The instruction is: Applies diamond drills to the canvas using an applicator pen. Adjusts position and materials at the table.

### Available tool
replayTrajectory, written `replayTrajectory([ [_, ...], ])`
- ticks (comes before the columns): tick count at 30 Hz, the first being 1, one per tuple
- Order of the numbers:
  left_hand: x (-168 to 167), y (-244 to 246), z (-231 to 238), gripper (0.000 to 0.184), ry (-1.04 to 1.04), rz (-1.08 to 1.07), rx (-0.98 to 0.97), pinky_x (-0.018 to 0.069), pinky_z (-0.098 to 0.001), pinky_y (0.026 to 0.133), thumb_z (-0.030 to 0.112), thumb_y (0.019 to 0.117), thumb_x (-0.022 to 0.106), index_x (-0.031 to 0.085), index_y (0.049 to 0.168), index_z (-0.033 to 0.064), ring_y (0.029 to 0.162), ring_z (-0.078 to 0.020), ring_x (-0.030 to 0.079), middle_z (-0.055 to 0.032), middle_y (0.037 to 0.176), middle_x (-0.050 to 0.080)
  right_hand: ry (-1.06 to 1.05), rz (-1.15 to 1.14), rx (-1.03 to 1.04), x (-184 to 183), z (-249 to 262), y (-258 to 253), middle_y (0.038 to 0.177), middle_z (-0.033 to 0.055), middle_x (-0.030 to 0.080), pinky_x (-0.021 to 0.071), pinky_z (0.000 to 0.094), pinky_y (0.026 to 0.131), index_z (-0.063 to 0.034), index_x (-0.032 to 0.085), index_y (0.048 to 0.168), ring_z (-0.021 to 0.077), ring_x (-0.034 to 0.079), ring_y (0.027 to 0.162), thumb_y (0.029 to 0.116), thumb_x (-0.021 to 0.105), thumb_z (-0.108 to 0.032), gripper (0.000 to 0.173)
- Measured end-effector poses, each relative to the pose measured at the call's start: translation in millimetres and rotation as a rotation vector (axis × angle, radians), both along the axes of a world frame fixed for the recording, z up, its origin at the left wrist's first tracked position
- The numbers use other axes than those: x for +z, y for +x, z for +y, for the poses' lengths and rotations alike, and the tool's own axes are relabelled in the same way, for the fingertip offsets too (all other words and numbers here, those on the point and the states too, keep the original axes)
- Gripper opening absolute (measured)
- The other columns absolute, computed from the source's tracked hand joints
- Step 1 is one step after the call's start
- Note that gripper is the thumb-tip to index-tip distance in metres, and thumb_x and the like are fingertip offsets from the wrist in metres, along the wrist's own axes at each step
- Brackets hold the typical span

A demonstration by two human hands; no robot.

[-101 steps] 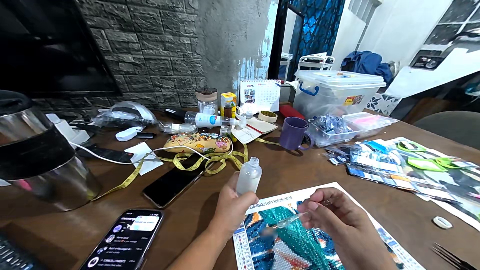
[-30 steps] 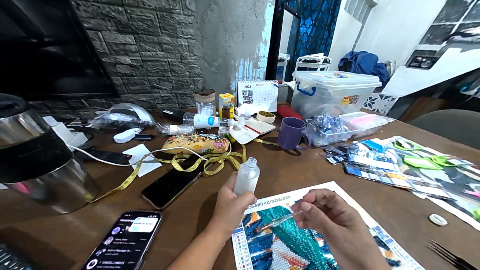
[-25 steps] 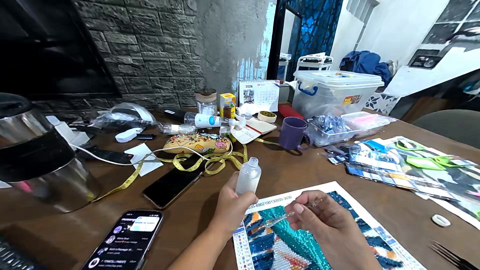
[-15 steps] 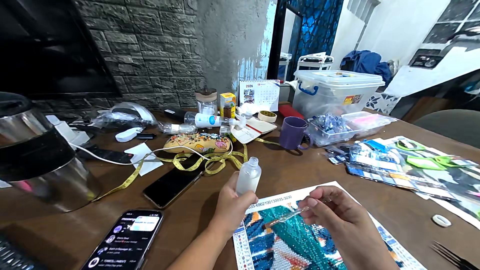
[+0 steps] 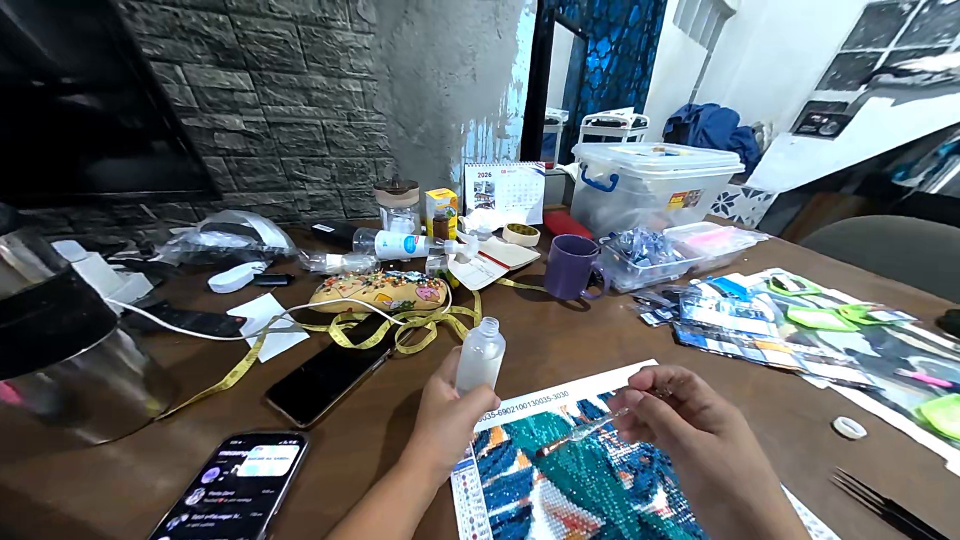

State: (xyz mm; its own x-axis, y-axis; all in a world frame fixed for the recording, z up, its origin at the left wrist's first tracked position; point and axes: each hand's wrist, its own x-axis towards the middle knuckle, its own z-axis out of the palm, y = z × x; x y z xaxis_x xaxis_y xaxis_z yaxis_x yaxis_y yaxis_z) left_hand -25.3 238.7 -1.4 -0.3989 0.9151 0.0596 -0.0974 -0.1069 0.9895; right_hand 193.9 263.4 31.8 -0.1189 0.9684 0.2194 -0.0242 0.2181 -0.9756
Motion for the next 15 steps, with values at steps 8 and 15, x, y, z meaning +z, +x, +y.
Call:
replayTrajectory([
  [8,-2,0,1,0.047,0.021,-0.001,0.011,0.0557,-0.0215,0.064,0.002,0.0691,0.062,0.061,0.116,0.003,0.076,-0.0068,0.068,-0.0022,0.089,0.07,-0.032,-0.049,-0.078,2,8,10,0.078,0.001,0.071,0.0578,0.0212,0.059,-0.0046,0.06,0.097,0.0077,0.068,0.063,0.0941,0.054,0.001,0.008],
  [15,-2,0,1,0.048,0.016,0.006,0.02,0.056,-0.0222,0.066,0.003,0.0673,0.063,0.06,0.115,0.0027,0.079,-0.0071,0.069,-0.0022,0.092,0.07,-0.078,-0.018,-0.074,4,10,13,0.076,0.0021,0.071,0.0566,0.0204,0.059,-0.0039,0.059,0.095,0.0079,0.068,0.062,0.0937,0.054,0.003,0.009],
])
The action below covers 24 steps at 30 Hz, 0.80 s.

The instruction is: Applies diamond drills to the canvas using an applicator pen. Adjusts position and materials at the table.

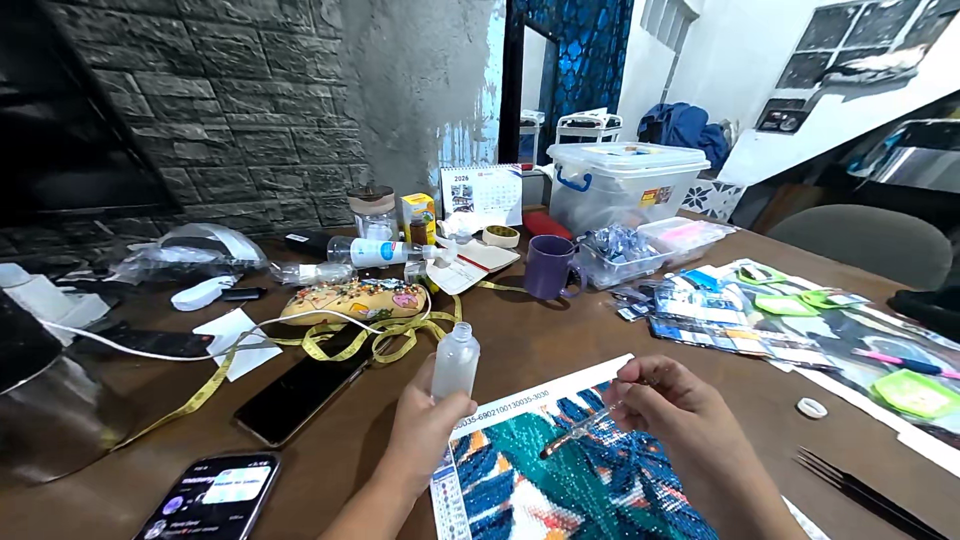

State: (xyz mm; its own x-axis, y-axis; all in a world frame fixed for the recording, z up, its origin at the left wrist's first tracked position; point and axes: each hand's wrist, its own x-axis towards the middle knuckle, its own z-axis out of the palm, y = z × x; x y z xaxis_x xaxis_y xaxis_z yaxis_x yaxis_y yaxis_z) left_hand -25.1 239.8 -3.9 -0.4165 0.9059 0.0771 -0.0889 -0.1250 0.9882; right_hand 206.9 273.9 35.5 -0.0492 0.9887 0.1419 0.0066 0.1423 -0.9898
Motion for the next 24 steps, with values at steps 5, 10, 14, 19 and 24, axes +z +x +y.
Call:
replayTrajectory([
  [5,-1,0,0,0.048,0.011,0.005,0.005,0.0559,-0.0216,0.065,0.003,0.067,0.062,0.059,0.115,0.0028,0.077,-0.0064,0.068,-0.0012,0.089,0.07,-0.03,0.011,-0.038,-1,6,6,0.075,0.0043,0.071,0.0563,0.022,0.058,-0.0033,0.06,0.093,0.0096,0.067,0.06,0.094,0.055,0.004,0.009],
  [10,-1,0,1,0.049,0.008,0.015,0.02,0.056,-0.0217,0.067,0.003,0.0656,0.063,0.06,0.115,0.0028,0.08,-0.0064,0.069,-0.001,0.091,0.07,-0.052,0.079,-0.051,4,6,7,0.075,0.0062,0.07,0.0565,0.0221,0.058,-0.0019,0.06,0.094,0.0108,0.067,0.061,0.0962,0.053,0.006,0.01],
  [14,-2,0,1,0.048,0.019,-0.008,0.014,0.0563,-0.0214,0.065,0.003,0.0655,0.062,0.06,0.114,0.0031,0.078,-0.0065,0.069,-0.0011,0.089,0.07,-0.066,0.12,-0.006,6,2,4,0.075,0.0066,0.07,0.0591,0.0227,0.058,-0.0006,0.058,0.098,0.0117,0.069,0.06,0.0976,0.058,0.006,0.007],
  [19,-2,0,0,0.047,0.027,-0.017,0.003,0.0556,-0.0211,0.063,0.002,0.0662,0.062,0.059,0.113,0.0035,0.075,-0.0063,0.068,-0.0014,0.088,0.07,-0.072,0.048,-0.035,3,0,-1,0.066,0.0045,0.067,0.056,0.021,0.05,-0.0016,0.059,0.091,0.0097,0.066,0.053,0.0952,0.065,0.005,0.01],
  [24,-2,0,1,0.047,0.024,-0.017,0.0,0.0556,-0.0213,0.063,0.002,0.0661,0.062,0.06,0.113,0.0034,0.075,-0.0068,0.068,-0.0018,0.088,0.07,-0.099,0.025,-0.035,-1,0,-7,0.068,0.0048,0.067,0.0571,0.0223,0.051,-0.0011,0.057,0.092,0.011,0.067,0.054,0.0962,0.065,0.003,0.009],
])
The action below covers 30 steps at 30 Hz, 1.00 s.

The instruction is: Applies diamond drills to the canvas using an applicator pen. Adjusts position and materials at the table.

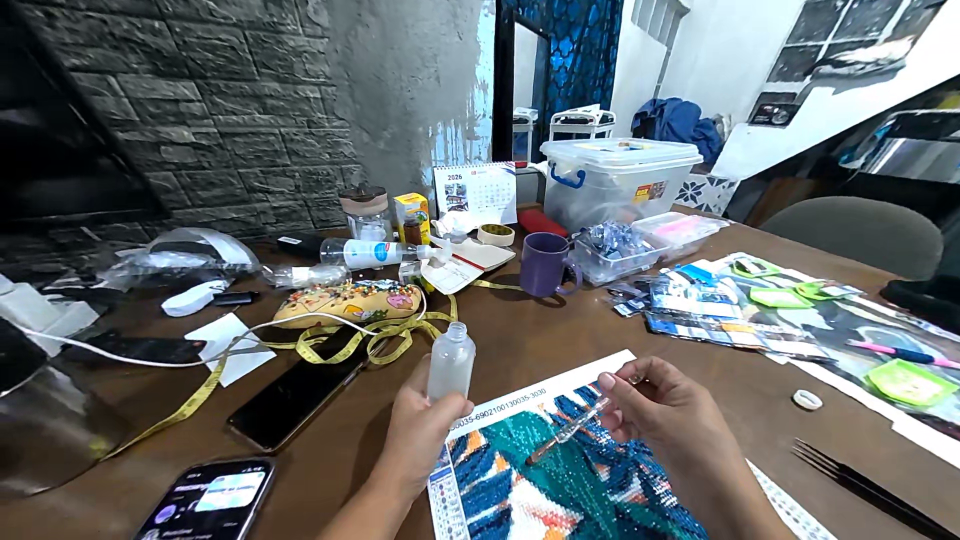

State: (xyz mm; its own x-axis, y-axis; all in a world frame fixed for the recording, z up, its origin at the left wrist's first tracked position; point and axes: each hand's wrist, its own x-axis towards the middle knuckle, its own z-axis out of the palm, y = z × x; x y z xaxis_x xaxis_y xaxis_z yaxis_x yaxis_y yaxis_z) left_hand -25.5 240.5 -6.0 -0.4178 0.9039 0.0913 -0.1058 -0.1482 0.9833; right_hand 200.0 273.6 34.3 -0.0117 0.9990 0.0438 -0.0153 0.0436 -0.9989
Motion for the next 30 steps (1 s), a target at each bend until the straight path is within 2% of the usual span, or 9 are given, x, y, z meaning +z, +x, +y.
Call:
replayTrajectory([
  [9,0,1,0,0.051,0.009,0.051,0.008,0.0563,-0.0214,0.066,0.004,0.0644,0.063,0.06,0.115,0.0034,0.078,-0.0057,0.069,-0.0008,0.091,0.071,0.023,-0.048,-0.009,-3,3,3,0.069,0.004,0.067,0.057,0.0216,0.052,-0.0017,0.058,0.092,0.0096,0.066,0.055,0.0972,0.064,0.002,0.008],
  [13,-5,-3,-2,0.056,0.086,0.332,0.026,0.0576,-0.0197,0.07,0.012,0.0642,0.067,0.064,0.12,0.0046,0.084,-0.0005,0.069,0.0032,0.095,0.071,0.163,0.046,-0.055,0,5,11,0.068,0.0031,0.066,0.055,0.0207,0.054,-0.0034,0.058,0.094,0.0084,0.064,0.055,0.0986,0.059,0.001,0.007],
  [15,-8,-5,-4,0.054,0.136,0.504,0.025,0.0571,-0.0215,0.074,0.015,0.0666,0.068,0.065,0.12,0.0039,0.087,-0.001,0.068,0.0009,0.099,0.071,0.28,0.127,-0.101,6,4,16,0.069,0.0022,0.068,0.0558,0.0203,0.055,-0.0068,0.06,0.095,0.0081,0.065,0.057,0.0991,0.056,-0.003,0.007],
  [18,-11,-6,-5,0.051,0.197,0.675,0.005,0.0582,-0.0297,0.081,0.018,0.068,0.069,0.069,0.117,0.0036,0.095,-0.0078,0.069,-0.0043,0.104,0.072,0.466,0.169,-0.122,29,-7,18,0.073,-0.0026,0.07,0.0596,0.0204,0.059,-0.0139,0.06,0.099,0.0065,0.068,0.061,0.1008,0.053,-0.003,0.012],
  [20,-12,-5,-6,0.052,0.212,0.71,-0.01,0.058,-0.0349,0.084,0.02,0.068,0.07,0.069,0.117,0.003,0.099,-0.0125,0.069,-0.0073,0.107,0.072,0.629,0.111,-0.083,43,-13,17,0.077,-0.0062,0.071,0.0604,0.0201,0.061,-0.0193,0.06,0.1,0.005,0.069,0.064,0.0999,0.058,-0.007,0.013],
  [23,-9,-5,-9,0.056,0.215,0.716,-0.058,0.0572,-0.0391,0.088,0.018,0.0668,0.073,0.068,0.12,0.0017,0.104,-0.0174,0.068,-0.01,0.112,0.071,0.809,0.01,-0.036,60,-16,12,0.081,-0.0106,0.07,0.0598,0.0188,0.062,-0.0259,0.063,0.103,0.0024,0.068,0.067,0.0996,0.066,-0.019,0.008],
  [27,-5,-4,-11,0.056,0.235,0.734,-0.115,0.0553,-0.0466,0.09,0.017,0.0674,0.075,0.068,0.12,-0.0005,0.107,-0.0253,0.067,-0.0139,0.114,0.07,0.892,-0.087,0.031,73,-14,5,0.082,-0.0121,0.07,0.059,0.0169,0.063,-0.0275,0.063,0.105,0.001,0.067,0.068,0.0994,0.067,-0.027,0.007],
  [30,-8,-3,-9,0.054,0.306,0.79,-0.093,0.056,-0.0463,0.088,0.024,0.0698,0.074,0.069,0.117,-0.0005,0.104,-0.0256,0.068,-0.0141,0.11,0.071,0.931,-0.198,0.044,79,-13,1,0.08,-0.0116,0.067,0.0575,0.0166,0.06,-0.0248,0.062,0.105,0.0007,0.065,0.066,0.0996,0.067,-0.028,0.008],
])
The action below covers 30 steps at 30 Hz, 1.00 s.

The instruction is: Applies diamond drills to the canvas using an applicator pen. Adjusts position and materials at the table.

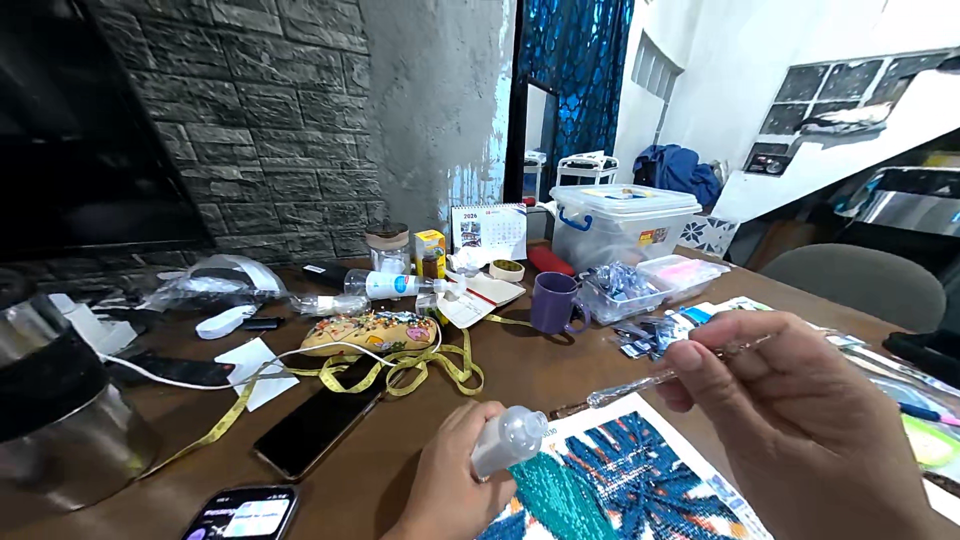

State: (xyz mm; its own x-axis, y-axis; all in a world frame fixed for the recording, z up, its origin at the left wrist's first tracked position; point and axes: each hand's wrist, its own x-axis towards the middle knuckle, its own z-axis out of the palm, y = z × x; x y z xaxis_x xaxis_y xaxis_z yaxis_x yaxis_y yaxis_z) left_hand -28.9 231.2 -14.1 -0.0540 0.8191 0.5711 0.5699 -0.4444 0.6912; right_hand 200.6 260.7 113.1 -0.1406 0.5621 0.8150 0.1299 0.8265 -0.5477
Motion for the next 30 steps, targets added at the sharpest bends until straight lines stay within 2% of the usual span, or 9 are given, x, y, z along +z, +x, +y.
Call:
replayTrajectory([
  [2,-2,0,1,0.053,0.036,0.019,0.003,0.0565,-0.0453,0.087,0.027,0.0719,0.074,0.069,0.117,-0.0003,0.102,-0.0249,0.069,-0.0139,0.109,0.072,0.03,-0.057,-0.022,2,0,-3,0.078,-0.0105,0.066,0.0561,0.0169,0.058,-0.0228,0.061,0.105,0.001,0.064,0.065,0.1003,0.065,-0.028,0.008],
  [7,-3,2,2,0.051,0.058,0.022,0.003,0.0572,-0.0436,0.085,0.022,0.0703,0.073,0.069,0.116,-0.0001,0.1,-0.0244,0.069,-0.013,0.106,0.072,0.018,-0.131,-0.052,0,-1,-13,0.075,-0.0105,0.065,0.0543,0.0152,0.055,-0.0193,0.061,0.103,-0.0012,0.063,0.063,0.0994,0.065,-0.027,0.009],
  [15,-2,3,0,0.055,0.03,0.035,-0.013,0.0558,-0.0431,0.086,0.039,0.0756,0.07,0.07,0.117,0.0017,0.101,-0.0227,0.068,-0.0115,0.107,0.071,-0.027,-0.174,-0.048,-13,-1,-27,0.074,-0.0099,0.065,0.0519,0.0111,0.055,-0.0158,0.063,0.1,-0.0042,0.062,0.062,0.0977,0.065,-0.024,0.009],
  [17,0,3,-1,0.055,0.013,0.03,-0.022,0.0555,-0.044,0.087,0.036,0.0748,0.07,0.07,0.117,0.0012,0.102,-0.0235,0.068,-0.0118,0.108,0.071,-0.045,-0.169,-0.058,-14,-1,-28,0.071,-0.0094,0.064,0.0518,0.0113,0.055,-0.0145,0.065,0.099,-0.0039,0.061,0.062,0.0956,0.065,-0.022,0.008],
  [21,-1,3,0,0.052,0.003,0.023,-0.014,0.0556,-0.0422,0.087,0.031,0.0738,0.071,0.07,0.117,0.0031,0.103,-0.0215,0.068,-0.01,0.108,0.071,-0.065,-0.126,-0.079,-19,5,-22,0.071,-0.0099,0.065,0.0536,0.0141,0.054,-0.0172,0.064,0.098,-0.0018,0.063,0.06,0.097,0.066,-0.028,0.011],
  [23,1,5,-1,0.049,-0.01,0.014,0.002,0.0564,-0.0431,0.086,0.02,0.0703,0.072,0.07,0.116,0.0037,0.102,-0.0222,0.068,-0.0098,0.107,0.071,-0.147,-0.05,-0.076,-20,5,-17,0.07,-0.0085,0.066,0.0541,0.0169,0.053,-0.0179,0.064,0.097,0.001,0.063,0.058,0.0967,0.067,-0.027,0.009],
  [25,1,5,-1,0.05,-0.014,0.011,0.012,0.0565,-0.0436,0.086,0.015,0.0677,0.073,0.07,0.116,0.0038,0.102,-0.0227,0.068,-0.0098,0.108,0.071,-0.27,0.071,-0.057,-21,4,-13,0.07,-0.0056,0.068,0.0555,0.0186,0.054,-0.0155,0.063,0.096,0.0035,0.065,0.058,0.0964,0.066,-0.017,0.003],
  [28,-3,4,2,0.05,0.014,0.019,0.032,0.0572,-0.0432,0.086,0.015,0.0661,0.075,0.071,0.115,0.0042,0.102,-0.0219,0.069,-0.0087,0.108,0.072,-0.499,0.301,-0.083,-23,2,-12,0.067,-0.0017,0.067,0.0563,0.019,0.053,-0.0086,0.059,0.095,0.0056,0.065,0.055,0.0996,0.057,-0.003,0.008],
  [30,-3,5,2,0.051,0.021,0.023,0.041,0.0574,-0.0427,0.086,0.017,0.0661,0.076,0.071,0.115,0.0043,0.102,-0.0216,0.069,-0.0085,0.107,0.072,-0.697,0.432,-0.104,-27,3,-13,0.066,0.0004,0.064,0.0535,0.0194,0.051,-0.0044,0.056,0.097,0.0068,0.062,0.052,0.104,0.053,-0.003,0.007],
])
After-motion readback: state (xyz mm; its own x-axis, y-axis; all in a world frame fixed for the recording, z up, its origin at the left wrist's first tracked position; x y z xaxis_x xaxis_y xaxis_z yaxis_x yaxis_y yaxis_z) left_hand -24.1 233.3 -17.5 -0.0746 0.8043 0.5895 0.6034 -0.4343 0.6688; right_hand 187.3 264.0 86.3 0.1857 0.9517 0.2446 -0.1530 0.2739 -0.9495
